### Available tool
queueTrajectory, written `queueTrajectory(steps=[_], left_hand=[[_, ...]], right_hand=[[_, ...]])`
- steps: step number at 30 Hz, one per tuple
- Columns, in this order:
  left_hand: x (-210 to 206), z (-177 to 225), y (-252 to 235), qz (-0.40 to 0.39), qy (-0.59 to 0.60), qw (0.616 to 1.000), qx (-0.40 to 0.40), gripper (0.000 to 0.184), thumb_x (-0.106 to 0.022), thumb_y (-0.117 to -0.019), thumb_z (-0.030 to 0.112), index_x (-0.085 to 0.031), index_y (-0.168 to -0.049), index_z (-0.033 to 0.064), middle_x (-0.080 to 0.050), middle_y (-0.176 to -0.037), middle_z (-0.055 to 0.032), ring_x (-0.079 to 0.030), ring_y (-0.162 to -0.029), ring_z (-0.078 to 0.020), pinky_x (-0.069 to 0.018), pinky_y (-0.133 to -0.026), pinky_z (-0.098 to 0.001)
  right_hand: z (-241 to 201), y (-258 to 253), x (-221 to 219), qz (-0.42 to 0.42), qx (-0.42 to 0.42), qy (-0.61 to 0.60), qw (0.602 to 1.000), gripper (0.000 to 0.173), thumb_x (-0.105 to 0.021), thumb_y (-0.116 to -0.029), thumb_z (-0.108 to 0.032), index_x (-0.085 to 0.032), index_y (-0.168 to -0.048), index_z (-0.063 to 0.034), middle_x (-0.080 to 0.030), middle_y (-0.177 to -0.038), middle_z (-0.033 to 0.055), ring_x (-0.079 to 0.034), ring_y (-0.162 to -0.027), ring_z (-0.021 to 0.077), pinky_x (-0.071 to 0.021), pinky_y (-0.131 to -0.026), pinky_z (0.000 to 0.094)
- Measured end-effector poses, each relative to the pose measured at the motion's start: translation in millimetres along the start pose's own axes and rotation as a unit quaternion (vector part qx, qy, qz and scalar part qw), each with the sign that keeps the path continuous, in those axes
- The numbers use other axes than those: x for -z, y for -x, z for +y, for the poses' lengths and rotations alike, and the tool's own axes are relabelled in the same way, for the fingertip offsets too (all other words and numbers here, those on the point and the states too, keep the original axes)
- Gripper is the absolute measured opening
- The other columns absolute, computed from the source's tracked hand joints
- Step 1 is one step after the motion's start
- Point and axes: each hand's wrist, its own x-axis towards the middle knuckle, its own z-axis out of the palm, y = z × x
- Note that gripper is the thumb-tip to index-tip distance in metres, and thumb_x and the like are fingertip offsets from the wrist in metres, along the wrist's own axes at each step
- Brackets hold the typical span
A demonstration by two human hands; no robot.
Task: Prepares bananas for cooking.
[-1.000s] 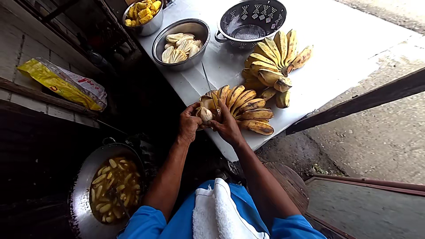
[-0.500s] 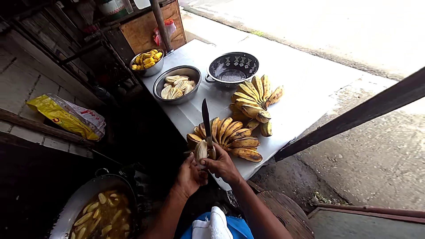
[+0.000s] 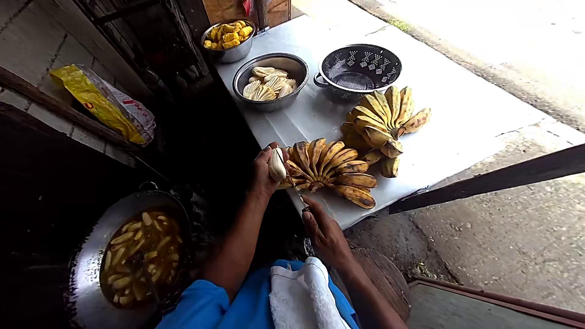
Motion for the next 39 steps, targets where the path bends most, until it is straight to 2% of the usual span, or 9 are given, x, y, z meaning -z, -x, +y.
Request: queueTrajectory(steps=[5,8,12,19,24,27,29,33,39], left_hand=[[0,4,0,0.004,0.004,1.0,-0.007,0.035,-0.03,-0.1121,0.025,-0.057,-0.127,0.0065,-0.07,-0.095,-0.0115,-0.071,-0.077,-0.0188,-0.0581,-0.061,-0.0286],[-4,4,18,0.001,-0.046,0.999,0.007,0.037,-0.031,-0.1122,0.03,-0.058,-0.132,0.0143,-0.07,-0.102,-0.0074,-0.07,-0.08,-0.0144,-0.0567,-0.064,-0.0255],[-9,-15,32,-0.034,-0.015,0.999,0.018,0.032,-0.031,-0.1101,0.025,-0.055,-0.128,0.0134,-0.067,-0.101,-0.0065,-0.068,-0.078,-0.0144,-0.0578,-0.066,-0.027],[-4,-9,33,-0.025,0.02,0.999,-0.004,0.028,-0.034,-0.1097,0.022,-0.056,-0.123,0.012,-0.066,-0.097,-0.0064,-0.069,-0.08,-0.0168,-0.0608,-0.073,-0.0335],[-9,-19,38,-0.022,0.014,1.0,-0.001,0.027,-0.036,-0.1091,0.022,-0.056,-0.122,0.0109,-0.066,-0.099,-0.008,-0.069,-0.084,-0.0192,-0.0599,-0.08,-0.0378],[-6,-15,29,-0.029,0.014,0.999,0.01,0.028,-0.033,-0.1094,0.023,-0.056,-0.121,0.0117,-0.066,-0.096,-0.0068,-0.069,-0.082,-0.0176,-0.0601,-0.076,-0.0344],[0,-8,21,-0.021,0.013,1.0,0.015,0.032,-0.028,-0.1106,0.025,-0.055,-0.124,0.0125,-0.067,-0.097,-0.0068,-0.07,-0.082,-0.0168,-0.0604,-0.073,-0.0321],[4,3,19,0.003,-0.017,1.0,0.01,0.036,-0.03,-0.1121,0.03,-0.057,-0.13,0.0145,-0.069,-0.1,-0.0049,-0.07,-0.083,-0.0135,-0.0588,-0.069,-0.0257],[-3,-15,24,-0.035,0.006,0.999,0.03,0.034,-0.028,-0.1114,0.028,-0.055,-0.126,0.0139,-0.066,-0.1,-0.0062,-0.067,-0.077,-0.0144,-0.0573,-0.064,-0.0266]], right_hand=[[-6,26,-4,-0.006,-0.024,0.064,0.998,0.052,-0.035,-0.1098,-0.046,-0.051,-0.15,-0.016,-0.072,-0.099,0.0035,-0.069,-0.081,0.0155,-0.0584,-0.072,0.0423],[-4,14,-7,-0.001,-0.024,0.114,0.993,0.053,-0.032,-0.1099,-0.047,-0.051,-0.15,-0.0175,-0.072,-0.099,0.0047,-0.069,-0.082,0.0192,-0.0577,-0.072,0.0458],[-4,-28,-7,0.026,-0.034,0.178,0.983,0.05,-0.032,-0.11,-0.044,-0.051,-0.149,-0.0186,-0.072,-0.097,0.0105,-0.071,-0.085,0.0286,-0.056,-0.074,0.0522],[4,-14,-11,0.019,-0.033,0.17,0.985,0.051,-0.032,-0.1101,-0.043,-0.051,-0.15,-0.0183,-0.073,-0.099,0.0075,-0.071,-0.085,0.025,-0.0572,-0.074,0.0494],[2,-42,-9,0.032,-0.048,0.198,0.979,0.048,-0.033,-0.1102,-0.042,-0.049,-0.151,-0.0213,-0.072,-0.096,0.0113,-0.071,-0.085,0.0312,-0.0557,-0.073,0.0545],[2,-38,-7,0.017,-0.04,0.164,0.986,0.047,-0.033,-0.1103,-0.042,-0.049,-0.15,-0.0215,-0.071,-0.094,0.0095,-0.069,-0.083,0.0279,-0.0554,-0.074,0.0527],[-1,-18,-5,-0.002,-0.026,0.119,0.993,0.049,-0.033,-0.11,-0.043,-0.051,-0.149,-0.0198,-0.071,-0.097,0.0071,-0.069,-0.083,0.0232,-0.0563,-0.074,0.0497],[-6,15,-5,-0.025,-0.006,0.051,0.998,0.051,-0.035,-0.11,-0.046,-0.051,-0.15,-0.0176,-0.071,-0.1,0.0025,-0.067,-0.08,0.0144,-0.0579,-0.072,0.0407],[-2,-32,-7,-0.007,-0.024,0.116,0.993,0.049,-0.033,-0.1098,-0.045,-0.053,-0.146,-0.0191,-0.07,-0.09,0.008,-0.068,-0.08,0.0247,-0.0551,-0.073,0.05]])
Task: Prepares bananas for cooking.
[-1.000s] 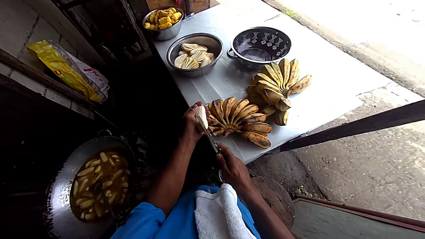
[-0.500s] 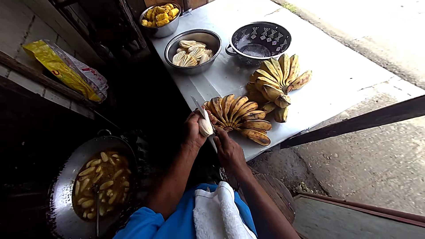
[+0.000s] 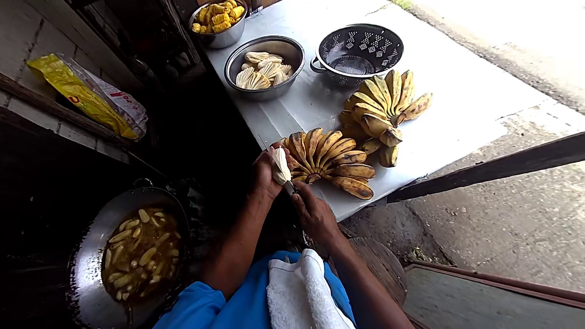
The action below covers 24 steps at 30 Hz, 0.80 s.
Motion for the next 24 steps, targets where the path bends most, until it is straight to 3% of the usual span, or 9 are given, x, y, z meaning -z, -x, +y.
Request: queueTrajectory(steps=[2,5,8,13,21,24], left_hand=[[-2,-5,3,-0.006,0.012,1.0,0.007,0.03,-0.03,-0.1106,0.027,-0.056,-0.121,0.0154,-0.066,-0.099,-0.0049,-0.067,-0.078,-0.0135,-0.0568,-0.065,-0.0258],[-3,-3,4,0.004,0.029,1.0,0.003,0.029,-0.032,-0.1101,0.025,-0.057,-0.119,0.0136,-0.066,-0.098,-0.0064,-0.068,-0.077,-0.0149,-0.0576,-0.064,-0.0269],[-2,0,4,0.03,0.044,0.999,-0.006,0.027,-0.033,-0.1091,0.021,-0.057,-0.118,0.0121,-0.067,-0.095,-0.0066,-0.069,-0.078,-0.0173,-0.0604,-0.071,-0.0325],[-9,-8,3,0.03,0.018,0.999,-0.006,0.027,-0.031,-0.1089,0.019,-0.055,-0.12,0.0105,-0.065,-0.096,-0.0077,-0.068,-0.081,-0.0192,-0.0596,-0.078,-0.037],[3,16,-24,0.056,0.044,0.997,-0.017,0.034,-0.027,-0.1119,0.023,-0.054,-0.122,0.0061,-0.067,-0.089,-0.0084,-0.07,-0.078,-0.0206,-0.0617,-0.076,-0.0383],[-2,17,-22,0.061,0.046,0.997,-0.014,0.032,-0.029,-0.1114,0.022,-0.055,-0.121,0.0065,-0.066,-0.088,-0.0083,-0.07,-0.077,-0.0208,-0.062,-0.075,-0.0386]], right_hand=[[2,-7,-1,0.008,-0.01,0.022,1.0,0.048,-0.033,-0.1101,-0.045,-0.051,-0.147,-0.0208,-0.07,-0.089,0.0088,-0.069,-0.081,0.0268,-0.055,-0.073,0.0516],[4,10,-6,0.015,-0.025,0.041,0.999,0.049,-0.032,-0.1099,-0.043,-0.051,-0.149,-0.0211,-0.072,-0.098,0.0078,-0.071,-0.087,0.0255,-0.0568,-0.076,0.0505],[8,16,-9,0.021,-0.024,0.053,0.998,0.049,-0.033,-0.11,-0.042,-0.052,-0.148,-0.0183,-0.073,-0.098,0.0086,-0.071,-0.085,0.0258,-0.0572,-0.074,0.0498],[8,-22,-5,0.032,-0.038,0.082,0.995,0.047,-0.035,-0.1101,-0.041,-0.048,-0.151,-0.0225,-0.072,-0.094,0.0121,-0.071,-0.083,0.0328,-0.0557,-0.071,0.0568],[1,41,9,-0.028,0.015,-0.07,0.997,0.052,-0.036,-0.1098,-0.045,-0.052,-0.149,-0.015,-0.07,-0.096,0.003,-0.066,-0.076,0.0134,-0.0574,-0.07,0.0395],[0,37,8,-0.032,0.016,-0.069,0.997,0.052,-0.036,-0.1098,-0.046,-0.052,-0.148,-0.0154,-0.071,-0.096,0.0028,-0.066,-0.077,0.0129,-0.0578,-0.071,0.0387]])
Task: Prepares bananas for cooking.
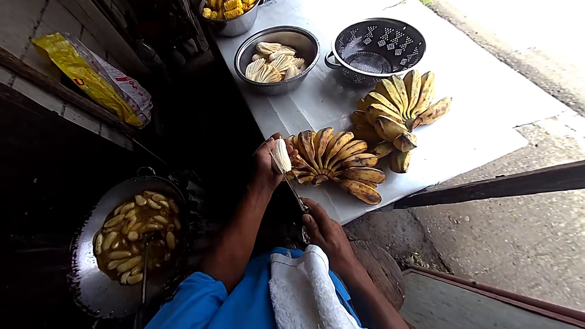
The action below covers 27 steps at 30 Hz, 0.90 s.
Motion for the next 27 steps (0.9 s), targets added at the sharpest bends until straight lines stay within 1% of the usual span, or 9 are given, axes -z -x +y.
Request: queueTrajectory(steps=[4,6,8,11,13,17,22,25,27], left_hand=[[-1,-18,10,-0.036,-0.004,0.999,0.017,0.034,-0.027,-0.1121,0.024,-0.055,-0.124,0.0086,-0.067,-0.093,-0.0084,-0.07,-0.08,-0.0211,-0.0616,-0.077,-0.0391],[0,-23,12,-0.049,-0.004,0.999,0.018,0.035,-0.025,-0.1123,0.025,-0.054,-0.123,0.0091,-0.066,-0.094,-0.0079,-0.069,-0.081,-0.0208,-0.061,-0.079,-0.0396],[2,-20,16,-0.06,-0.024,0.998,0.014,0.036,-0.024,-0.1116,0.026,-0.055,-0.124,0.0123,-0.066,-0.097,-0.0061,-0.069,-0.083,-0.0186,-0.0606,-0.08,-0.0377],[6,-17,16,-0.059,-0.031,0.998,-0.001,0.035,-0.024,-0.1112,0.027,-0.055,-0.122,0.0134,-0.066,-0.096,-0.0058,-0.069,-0.081,-0.0181,-0.0599,-0.077,-0.0362],[5,-22,21,-0.053,-0.025,0.998,-0.003,0.032,-0.028,-0.1105,0.025,-0.056,-0.119,0.0137,-0.066,-0.095,-0.0052,-0.069,-0.081,-0.0175,-0.0598,-0.077,-0.0355],[-6,-29,30,-0.026,-0.027,0.999,0.005,0.03,-0.03,-0.1096,0.023,-0.057,-0.116,0.011,-0.065,-0.093,-0.0065,-0.068,-0.08,-0.0176,-0.0592,-0.078,-0.0356],[-4,-15,10,-0.018,-0.002,1.0,0.008,0.031,-0.028,-0.11,0.02,-0.056,-0.115,0.0091,-0.065,-0.09,-0.0071,-0.068,-0.08,-0.0204,-0.0602,-0.078,-0.039],[-2,-3,-1,0.013,-0.001,1.0,-0.002,0.035,-0.027,-0.112,0.023,-0.055,-0.122,0.0053,-0.067,-0.09,-0.009,-0.071,-0.08,-0.0214,-0.0615,-0.078,-0.0394],[-2,1,-4,0.013,0.002,1.0,-0.008,0.035,-0.026,-0.1117,0.023,-0.055,-0.121,0.0052,-0.066,-0.088,-0.0091,-0.069,-0.078,-0.0214,-0.0606,-0.078,-0.0391]], right_hand=[[2,-36,0,0.024,-0.018,0.05,0.998,0.049,-0.034,-0.1097,-0.045,-0.053,-0.147,-0.0203,-0.068,-0.088,0.0057,-0.066,-0.075,0.0208,-0.0547,-0.071,0.0466],[4,-38,-1,0.031,-0.021,0.066,0.997,0.048,-0.033,-0.1099,-0.045,-0.051,-0.148,-0.0226,-0.069,-0.09,0.0062,-0.067,-0.078,0.0227,-0.055,-0.072,0.0483],[8,-27,-4,0.036,-0.021,0.073,0.996,0.05,-0.033,-0.1098,-0.044,-0.052,-0.148,-0.0197,-0.072,-0.096,0.0069,-0.07,-0.083,0.0236,-0.0568,-0.073,0.0493],[12,-15,-8,0.035,-0.023,0.072,0.997,0.051,-0.032,-0.1099,-0.043,-0.054,-0.147,-0.0156,-0.073,-0.098,0.0072,-0.07,-0.083,0.0229,-0.0573,-0.073,0.0482],[12,-25,-7,0.03,-0.036,0.092,0.995,0.052,-0.031,-0.1099,-0.045,-0.053,-0.148,-0.0174,-0.072,-0.098,0.008,-0.07,-0.085,0.0247,-0.0566,-0.075,0.0496],[10,-58,-6,0.067,-0.048,0.147,0.986,0.047,-0.035,-0.11,-0.044,-0.051,-0.147,-0.021,-0.071,-0.091,0.0106,-0.07,-0.081,0.0311,-0.0556,-0.07,0.0546],[11,-34,-3,0.037,-0.032,0.087,0.995,0.048,-0.034,-0.1099,-0.041,-0.052,-0.149,-0.0184,-0.072,-0.097,0.0084,-0.07,-0.084,0.0245,-0.0566,-0.074,0.0502],[3,-2,1,0.01,-0.007,0.017,1.0,0.051,-0.035,-0.1099,-0.045,-0.053,-0.148,-0.0149,-0.071,-0.099,0.0044,-0.068,-0.081,0.0159,-0.0582,-0.073,0.0424],[-1,6,2,-0.001,0.0,-0.008,1.0,0.055,-0.034,-0.1095,-0.049,-0.053,-0.148,-0.0148,-0.07,-0.097,0.0021,-0.066,-0.077,0.012,-0.0578,-0.07,0.0381]])
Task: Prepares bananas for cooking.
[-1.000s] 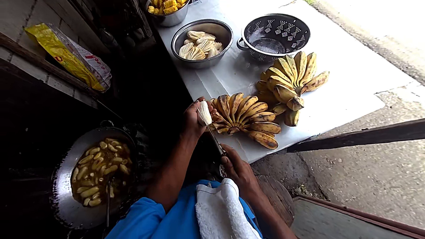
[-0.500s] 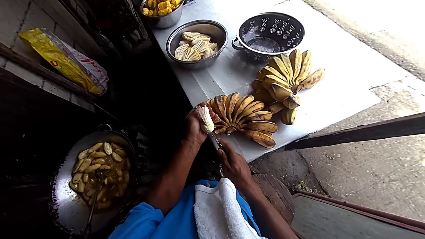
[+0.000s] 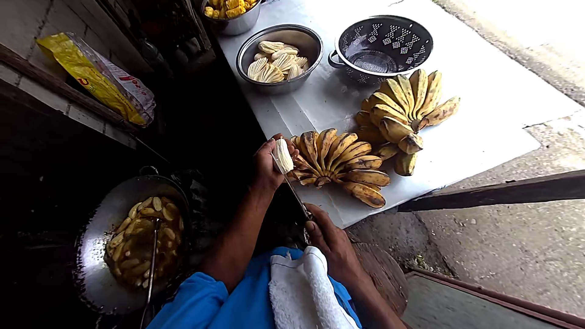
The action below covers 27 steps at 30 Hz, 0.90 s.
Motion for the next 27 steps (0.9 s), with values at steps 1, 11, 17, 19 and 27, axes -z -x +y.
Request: queueTrajectory(steps=[1,11,17,19,27], left_hand=[[0,0,0,0.001,0.003,1.0,0.001,0.035,-0.026,-0.1116,0.023,-0.055,-0.121,0.0054,-0.065,-0.087,-0.009,-0.069,-0.077,-0.0214,-0.0608,-0.077,-0.0392],[4,-9,11,-0.028,-0.003,0.999,0.014,0.033,-0.027,-0.1112,0.025,-0.055,-0.121,0.0099,-0.066,-0.09,-0.0057,-0.069,-0.079,-0.0183,-0.0605,-0.078,-0.0368],[5,-22,28,-0.023,0.013,1.0,-0.001,0.03,-0.029,-0.1106,0.023,-0.057,-0.113,0.0121,-0.064,-0.09,-0.0051,-0.067,-0.08,-0.0173,-0.0586,-0.077,-0.0345],[7,-19,32,-0.016,0.01,1.0,-0.005,0.031,-0.03,-0.1104,0.024,-0.058,-0.111,0.0119,-0.064,-0.091,-0.0052,-0.067,-0.081,-0.017,-0.0585,-0.077,-0.0338],[17,-21,32,0.043,0.011,0.999,-0.014,0.03,-0.031,-0.1076,0.025,-0.056,-0.118,0.0131,-0.063,-0.092,-0.0047,-0.064,-0.074,-0.0146,-0.056,-0.068,-0.0308]], right_hand=[[0,-1,-1,-0.003,0.002,-0.005,1.0,0.055,-0.034,-0.1095,-0.05,-0.053,-0.148,-0.0148,-0.069,-0.096,0.0019,-0.065,-0.076,0.0116,-0.0575,-0.069,0.0377],[6,-18,-7,0.006,-0.026,0.034,0.999,0.049,-0.035,-0.1097,-0.043,-0.053,-0.147,-0.017,-0.071,-0.096,0.0035,-0.068,-0.079,0.0162,-0.0576,-0.071,0.043],[7,-57,-15,0.032,-0.035,0.128,0.991,0.048,-0.034,-0.1098,-0.045,-0.052,-0.146,-0.0193,-0.07,-0.09,0.009,-0.069,-0.079,0.0269,-0.055,-0.071,0.0516],[6,-55,-21,0.038,-0.039,0.15,0.987,0.048,-0.034,-0.1098,-0.044,-0.051,-0.148,-0.0213,-0.071,-0.093,0.0087,-0.07,-0.081,0.0271,-0.0559,-0.071,0.0518],[12,-71,-33,0.047,-0.016,0.192,0.98,0.045,-0.038,-0.1095,-0.037,-0.057,-0.138,-0.0076,-0.072,-0.091,0.0164,-0.072,-0.081,0.0362,-0.0552,-0.07,0.0597]])
